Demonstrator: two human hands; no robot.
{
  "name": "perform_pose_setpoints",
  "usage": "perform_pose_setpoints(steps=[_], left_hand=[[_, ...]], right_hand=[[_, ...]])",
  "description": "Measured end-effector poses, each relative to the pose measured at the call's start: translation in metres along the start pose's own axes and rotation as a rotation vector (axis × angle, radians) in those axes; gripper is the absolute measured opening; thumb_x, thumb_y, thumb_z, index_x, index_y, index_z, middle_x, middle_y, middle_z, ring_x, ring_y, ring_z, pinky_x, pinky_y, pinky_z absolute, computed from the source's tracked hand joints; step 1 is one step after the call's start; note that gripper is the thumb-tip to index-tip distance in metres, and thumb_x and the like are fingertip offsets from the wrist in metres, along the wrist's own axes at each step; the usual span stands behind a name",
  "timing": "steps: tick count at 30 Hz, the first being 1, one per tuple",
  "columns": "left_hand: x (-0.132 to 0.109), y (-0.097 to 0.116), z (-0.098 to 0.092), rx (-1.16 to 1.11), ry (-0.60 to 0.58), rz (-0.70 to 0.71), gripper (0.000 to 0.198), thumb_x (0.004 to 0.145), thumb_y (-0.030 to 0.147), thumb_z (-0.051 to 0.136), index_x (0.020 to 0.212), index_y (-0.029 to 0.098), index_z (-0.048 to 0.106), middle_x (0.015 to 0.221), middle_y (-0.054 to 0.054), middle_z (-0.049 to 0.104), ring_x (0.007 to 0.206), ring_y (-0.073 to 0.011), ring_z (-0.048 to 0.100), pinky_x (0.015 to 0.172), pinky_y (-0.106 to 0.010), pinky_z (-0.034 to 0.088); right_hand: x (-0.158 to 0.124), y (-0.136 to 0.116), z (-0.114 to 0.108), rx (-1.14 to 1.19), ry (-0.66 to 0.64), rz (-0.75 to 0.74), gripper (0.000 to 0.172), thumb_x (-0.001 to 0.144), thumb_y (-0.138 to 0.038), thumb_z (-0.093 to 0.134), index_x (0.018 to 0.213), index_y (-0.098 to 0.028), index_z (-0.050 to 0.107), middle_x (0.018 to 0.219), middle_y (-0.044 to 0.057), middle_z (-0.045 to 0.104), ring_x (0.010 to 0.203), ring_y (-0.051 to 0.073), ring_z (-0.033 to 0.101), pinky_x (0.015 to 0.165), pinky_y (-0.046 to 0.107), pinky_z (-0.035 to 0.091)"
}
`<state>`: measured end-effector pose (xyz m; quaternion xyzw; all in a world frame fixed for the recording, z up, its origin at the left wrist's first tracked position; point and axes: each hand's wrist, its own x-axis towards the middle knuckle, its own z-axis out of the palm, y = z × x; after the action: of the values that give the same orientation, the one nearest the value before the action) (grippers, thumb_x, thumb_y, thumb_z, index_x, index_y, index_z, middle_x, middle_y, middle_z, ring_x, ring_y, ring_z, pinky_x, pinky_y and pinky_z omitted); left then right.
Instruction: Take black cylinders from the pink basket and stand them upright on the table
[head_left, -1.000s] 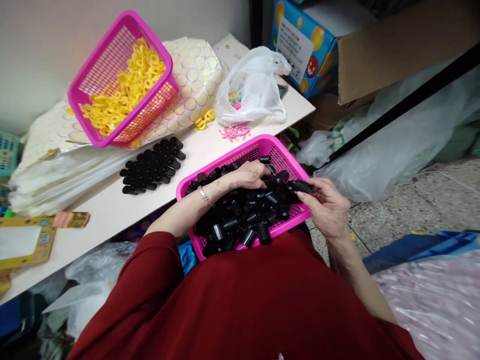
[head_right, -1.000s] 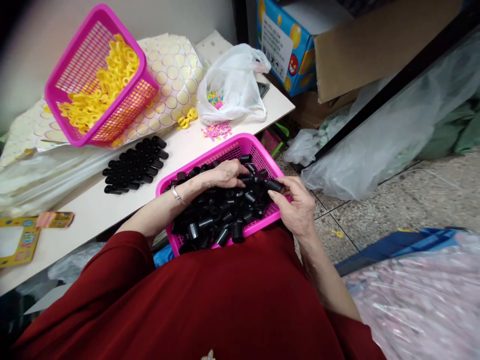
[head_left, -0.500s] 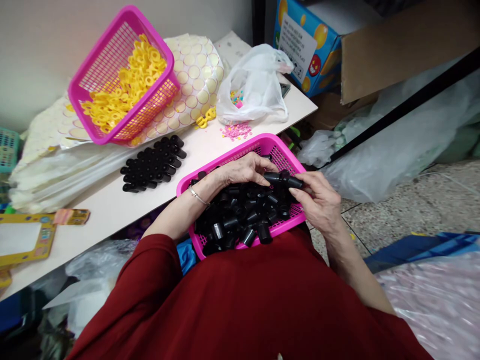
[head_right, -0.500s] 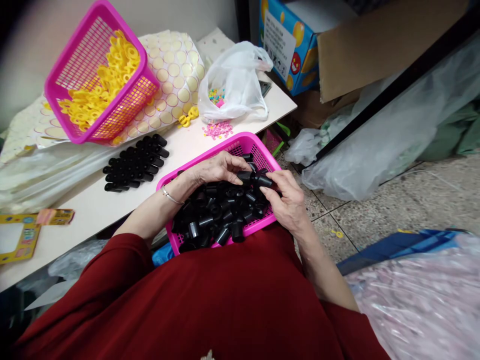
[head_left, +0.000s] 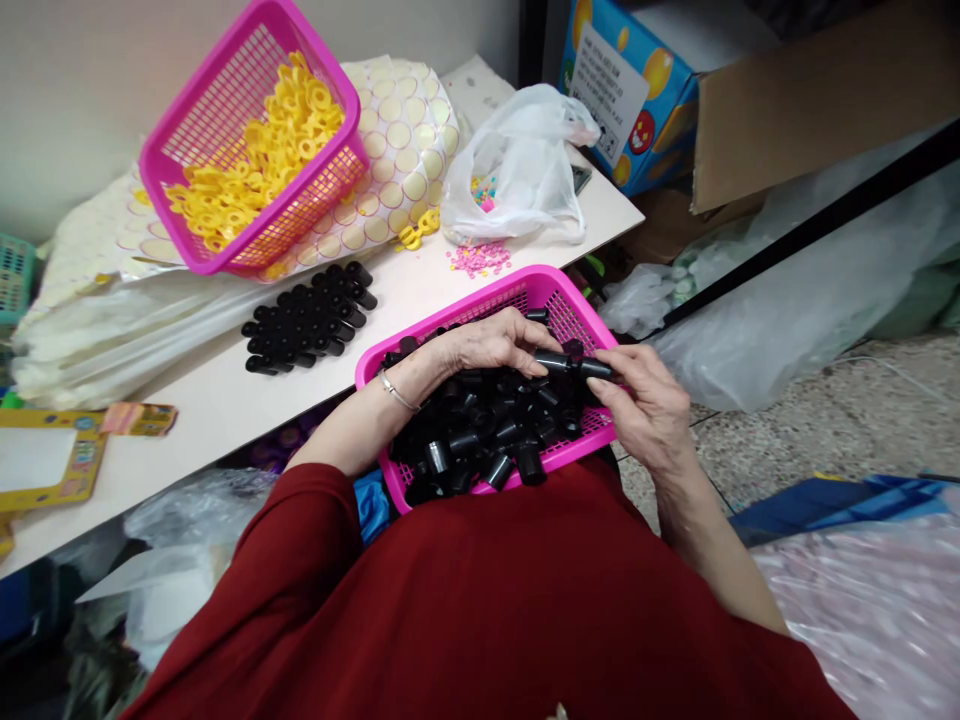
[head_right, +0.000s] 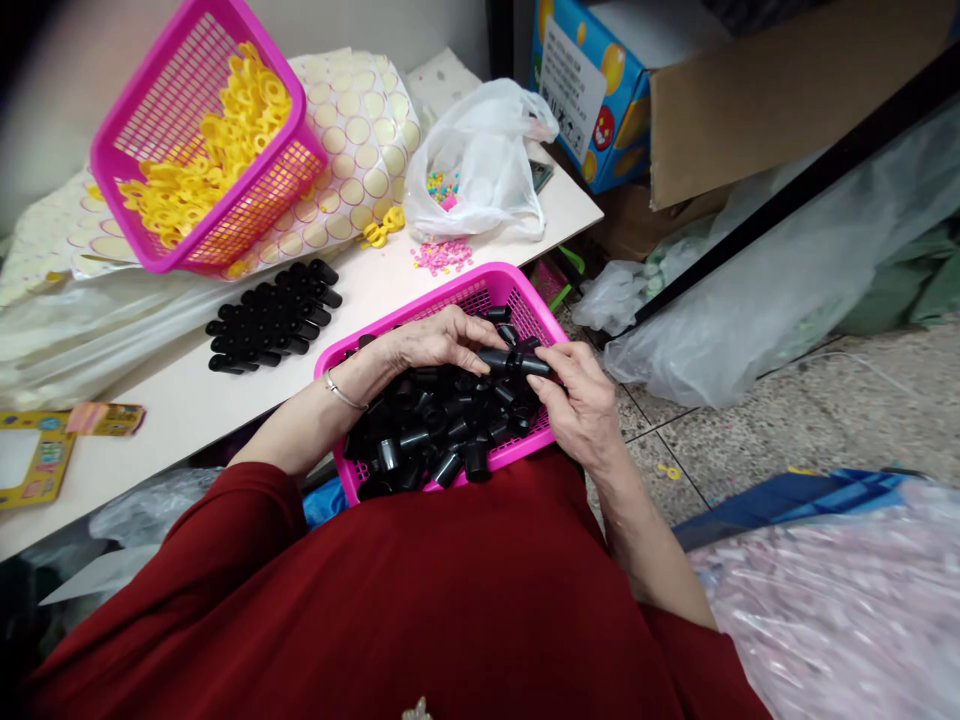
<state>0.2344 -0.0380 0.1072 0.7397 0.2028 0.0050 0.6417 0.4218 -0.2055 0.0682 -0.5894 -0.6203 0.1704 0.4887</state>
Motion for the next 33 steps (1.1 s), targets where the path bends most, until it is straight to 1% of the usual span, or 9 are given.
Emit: perform_pose_setpoints(steps=[4, 8, 12, 16, 18, 22, 29, 31, 33], left_hand=[[-0.001, 0.003, 0.001, -0.002, -0.004, 0.006, 0.035, 0.070, 0.022, 0.080, 0.104, 0.015, 0.080, 0.092, -0.004, 0.072, 0.082, -0.0164, 0.062, 0.077, -0.030, 0.049], [-0.003, 0.004, 0.003, -0.019, 0.019, 0.019, 0.033, 0.067, 0.022, 0.083, 0.099, 0.016, 0.082, 0.088, -0.004, 0.072, 0.076, -0.0147, 0.061, 0.072, -0.028, 0.049], [-0.010, 0.002, 0.006, -0.041, 0.053, 0.026, 0.032, 0.067, 0.022, 0.083, 0.098, 0.016, 0.082, 0.090, -0.004, 0.073, 0.078, -0.0152, 0.062, 0.073, -0.027, 0.050], [-0.019, -0.005, 0.010, -0.105, 0.074, 0.033, 0.033, 0.069, 0.022, 0.083, 0.101, 0.015, 0.081, 0.090, -0.006, 0.074, 0.077, -0.0152, 0.064, 0.074, -0.028, 0.052], [-0.021, -0.008, 0.011, -0.118, 0.099, 0.018, 0.034, 0.069, 0.023, 0.083, 0.103, 0.014, 0.081, 0.089, -0.006, 0.074, 0.076, -0.0153, 0.065, 0.074, -0.029, 0.053], [-0.023, -0.011, 0.011, -0.120, 0.106, 0.014, 0.034, 0.070, 0.023, 0.082, 0.103, 0.014, 0.080, 0.089, -0.006, 0.074, 0.077, -0.0158, 0.065, 0.073, -0.028, 0.053], [-0.021, -0.009, 0.008, -0.064, 0.088, 0.047, 0.033, 0.070, 0.024, 0.082, 0.101, 0.013, 0.081, 0.087, -0.005, 0.072, 0.074, -0.0150, 0.062, 0.070, -0.028, 0.050], [-0.021, -0.008, 0.009, -0.020, 0.065, 0.064, 0.032, 0.072, 0.026, 0.080, 0.102, 0.013, 0.081, 0.087, -0.005, 0.072, 0.075, -0.0154, 0.061, 0.071, -0.028, 0.049], [-0.021, -0.005, 0.012, 0.036, 0.047, 0.083, 0.029, 0.074, 0.026, 0.078, 0.102, 0.014, 0.080, 0.089, -0.005, 0.073, 0.079, -0.0165, 0.062, 0.075, -0.029, 0.050]], right_hand=[[-0.001, 0.000, 0.001, -0.017, 0.021, -0.026, 0.027, 0.091, -0.023, 0.064, 0.116, -0.029, 0.072, 0.106, 0.006, 0.066, 0.096, 0.022, 0.068, 0.086, 0.041, 0.060], [-0.001, -0.001, 0.002, -0.032, 0.020, -0.057, 0.027, 0.090, -0.022, 0.065, 0.115, -0.028, 0.072, 0.106, 0.007, 0.067, 0.096, 0.022, 0.069, 0.084, 0.041, 0.061], [-0.001, -0.003, 0.004, -0.026, -0.005, -0.034, 0.025, 0.088, -0.022, 0.067, 0.112, -0.028, 0.072, 0.104, 0.006, 0.071, 0.092, 0.023, 0.070, 0.084, 0.042, 0.062], [-0.002, -0.005, 0.008, -0.010, 0.073, -0.006, 0.024, 0.088, -0.023, 0.066, 0.111, -0.028, 0.071, 0.103, 0.006, 0.070, 0.091, 0.022, 0.070, 0.079, 0.040, 0.062], [-0.002, -0.006, 0.009, -0.002, 0.087, -0.005, 0.023, 0.089, -0.023, 0.066, 0.111, -0.027, 0.071, 0.103, 0.006, 0.069, 0.091, 0.022, 0.070, 0.077, 0.039, 0.062], [-0.002, -0.007, 0.009, -0.001, 0.022, -0.050, 0.022, 0.089, -0.022, 0.066, 0.110, -0.027, 0.071, 0.106, 0.007, 0.069, 0.095, 0.023, 0.070, 0.084, 0.041, 0.061], [-0.003, -0.007, 0.008, 0.011, 0.013, -0.030, 0.024, 0.089, -0.023, 0.067, 0.112, -0.027, 0.071, 0.109, 0.007, 0.069, 0.100, 0.024, 0.070, 0.088, 0.045, 0.061], [-0.003, -0.008, 0.011, 0.021, 0.004, -0.024, 0.022, 0.088, -0.024, 0.068, 0.109, -0.027, 0.072, 0.106, 0.007, 0.070, 0.094, 0.023, 0.070, 0.084, 0.043, 0.061], [-0.004, -0.009, 0.017, 0.069, -0.013, 0.022, 0.023, 0.087, -0.027, 0.070, 0.109, -0.026, 0.071, 0.099, 0.005, 0.070, 0.080, 0.019, 0.069, 0.074, 0.038, 0.061]])
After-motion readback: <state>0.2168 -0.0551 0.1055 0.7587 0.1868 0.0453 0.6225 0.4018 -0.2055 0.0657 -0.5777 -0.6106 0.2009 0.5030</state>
